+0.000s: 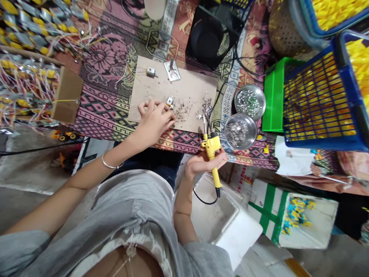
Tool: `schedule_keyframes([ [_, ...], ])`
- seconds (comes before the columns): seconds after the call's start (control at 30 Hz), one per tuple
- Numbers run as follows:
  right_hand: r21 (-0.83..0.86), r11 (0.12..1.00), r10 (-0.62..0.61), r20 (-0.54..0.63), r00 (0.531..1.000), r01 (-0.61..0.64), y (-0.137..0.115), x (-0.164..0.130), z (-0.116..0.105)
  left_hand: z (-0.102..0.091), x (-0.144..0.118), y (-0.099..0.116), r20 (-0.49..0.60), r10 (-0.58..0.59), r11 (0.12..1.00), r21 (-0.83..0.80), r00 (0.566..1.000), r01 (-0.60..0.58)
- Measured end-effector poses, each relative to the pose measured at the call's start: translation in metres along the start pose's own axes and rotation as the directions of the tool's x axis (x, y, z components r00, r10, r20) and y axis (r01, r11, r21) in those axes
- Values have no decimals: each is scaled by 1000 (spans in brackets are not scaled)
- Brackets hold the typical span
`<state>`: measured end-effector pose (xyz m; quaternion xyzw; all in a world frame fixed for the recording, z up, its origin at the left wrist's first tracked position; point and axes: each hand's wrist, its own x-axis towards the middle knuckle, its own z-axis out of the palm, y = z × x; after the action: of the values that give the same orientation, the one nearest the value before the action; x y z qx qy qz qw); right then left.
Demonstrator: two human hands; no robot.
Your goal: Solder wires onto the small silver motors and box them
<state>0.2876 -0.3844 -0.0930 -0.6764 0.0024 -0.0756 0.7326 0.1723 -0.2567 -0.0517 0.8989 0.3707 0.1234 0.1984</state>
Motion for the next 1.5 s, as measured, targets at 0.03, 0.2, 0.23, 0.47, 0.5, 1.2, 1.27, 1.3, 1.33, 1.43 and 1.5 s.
schedule_keyframes([
  [0.03,1,1000,-4,7,1000,4,0,-1,0,0,0,1,12,0,1000,9,1000,0],
  [0.2,4,1000,21,6,1000,-21,-1,-1,-1,1,3,4,-7,60,998,-20,998,-60],
  [0.23,20,999,38,-2,999,-38,-1,-1,-2,1,3,4,-12,58,998,-26,998,-58],
  [0.47,-24,999,40,-4,999,-40,-1,1,-3,10,0,-3,-57,-3,999,-48,998,1],
  [0.5,-29,999,39,-9,999,-40,-2,1,-3,11,0,-4,-57,2,998,-58,998,-6],
  [1.2,35,996,79,7,997,-79,-4,1,-3,22,4,-13,-113,47,993,-101,993,-58],
  [1.27,45,995,92,6,996,-92,-4,1,-3,20,4,-13,-105,39,994,-98,994,-49],
  [1.3,46,994,96,6,995,-96,-4,1,-3,20,4,-13,-101,29,995,-93,995,-38],
  [1.33,49,994,98,5,995,-99,-5,1,-3,20,4,-12,-96,19,996,-88,995,-27],
  [1.43,74,992,101,6,995,-102,-5,1,-3,21,5,-10,-84,15,996,-83,996,-22],
  [1.5,79,992,101,12,995,-102,-5,1,-4,22,6,-10,-83,34,995,-94,996,-42],
])
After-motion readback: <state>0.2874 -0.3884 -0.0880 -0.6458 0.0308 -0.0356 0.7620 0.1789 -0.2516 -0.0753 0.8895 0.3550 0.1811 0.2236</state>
